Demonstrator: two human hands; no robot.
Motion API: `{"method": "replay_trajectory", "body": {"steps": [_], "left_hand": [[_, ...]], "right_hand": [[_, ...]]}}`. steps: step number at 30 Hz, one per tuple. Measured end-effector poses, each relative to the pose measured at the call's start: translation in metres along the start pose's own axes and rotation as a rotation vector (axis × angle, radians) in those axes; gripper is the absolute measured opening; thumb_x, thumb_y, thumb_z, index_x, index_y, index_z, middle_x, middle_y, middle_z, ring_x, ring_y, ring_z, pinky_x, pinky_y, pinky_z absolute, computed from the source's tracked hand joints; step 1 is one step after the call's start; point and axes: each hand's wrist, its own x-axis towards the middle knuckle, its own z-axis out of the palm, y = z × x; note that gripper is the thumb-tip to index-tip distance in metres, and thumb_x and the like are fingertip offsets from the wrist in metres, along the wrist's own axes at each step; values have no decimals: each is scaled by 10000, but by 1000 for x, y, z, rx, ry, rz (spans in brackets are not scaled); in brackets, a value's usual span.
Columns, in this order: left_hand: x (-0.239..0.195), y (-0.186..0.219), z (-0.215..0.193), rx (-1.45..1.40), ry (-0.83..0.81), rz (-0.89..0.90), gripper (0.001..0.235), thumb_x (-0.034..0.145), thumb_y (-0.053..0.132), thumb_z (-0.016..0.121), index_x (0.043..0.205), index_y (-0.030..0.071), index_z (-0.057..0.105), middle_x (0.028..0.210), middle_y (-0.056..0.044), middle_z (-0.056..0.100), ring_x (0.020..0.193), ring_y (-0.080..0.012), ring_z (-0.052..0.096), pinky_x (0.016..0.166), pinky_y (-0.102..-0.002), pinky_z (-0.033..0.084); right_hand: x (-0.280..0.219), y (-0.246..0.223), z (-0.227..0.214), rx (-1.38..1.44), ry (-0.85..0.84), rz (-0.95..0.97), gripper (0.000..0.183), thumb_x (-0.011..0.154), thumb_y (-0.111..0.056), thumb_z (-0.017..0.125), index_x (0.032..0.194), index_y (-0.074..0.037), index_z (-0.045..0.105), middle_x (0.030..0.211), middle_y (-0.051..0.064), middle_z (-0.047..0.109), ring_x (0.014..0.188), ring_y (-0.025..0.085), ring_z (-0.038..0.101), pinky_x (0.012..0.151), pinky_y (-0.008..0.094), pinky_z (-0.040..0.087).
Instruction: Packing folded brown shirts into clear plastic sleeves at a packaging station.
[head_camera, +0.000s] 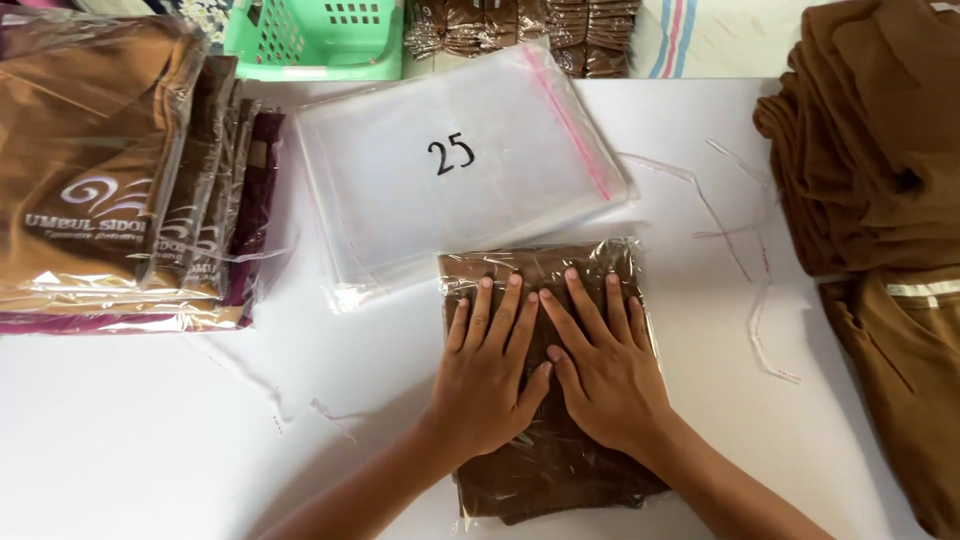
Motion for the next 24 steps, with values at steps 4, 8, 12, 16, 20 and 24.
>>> {"method": "replay_trajectory", "body": {"steps": [4, 8, 12, 16, 20, 24], "left_hand": [[1, -4, 2, -3, -6, 10, 685, 1059, 452, 432, 1618, 57, 395, 1713, -182, 321, 1583, -443, 259, 1252, -596, 242], [4, -18, -16, -6, -47, -88, 717, 1062, 575, 400, 1574, 74, 438, 1621, -170, 385, 1388, -404, 320, 1104, -590, 246], [-1, -48, -27, -97, 94, -429, 610, 1004, 479, 609, 1341, -25, 537, 1209, -241, 609, 986, -501, 651, 795, -595, 550], [7, -58, -41, -313, -140, -668, 717, 903, 517, 695, 1336, -36, 548, 762, -146, 738, 919, -391, 733, 864, -496, 562], [18, -52, -62, -555, -343, -886, 708, 820, 479, 766, 1376, 92, 560, 698, 3, 683, 662, -154, 691, 706, -304, 535], [12, -67, -38, -637, -371, -801, 626, 863, 231, 844, 1376, -27, 596, 1036, -196, 741, 998, -355, 739, 819, -470, 618]], "right_hand": [[2, -1, -8, 35, -14, 26, 600, 1080, -393, 316, 1661, -245, 344, 1761, 77, 241, 1609, 456, 142, 1250, 589, 161], [6, 9, -32, 195, -58, 141, 650, 1041, -441, 476, 1624, -169, 387, 1739, 162, 213, 1577, 416, 162, 1226, 537, 209], [13, 22, -72, 210, -157, 546, 900, 938, -585, 558, 1632, -63, 322, 1343, 214, 557, 1169, 380, 625, 972, 597, 531], [15, 47, -71, 250, -222, 558, 1012, 820, -618, 719, 1571, -16, 404, 1397, 230, 627, 1255, 393, 619, 1016, 509, 486], [28, 40, -86, 598, -386, 811, 824, 729, -290, 880, 1479, -154, 567, 1313, 9, 778, 1151, 166, 729, 1022, 306, 515], [24, 50, -70, 860, -228, 674, 578, 698, -45, 921, 1222, 91, 718, 994, 269, 726, 927, 420, 769, 840, 527, 607]]}}
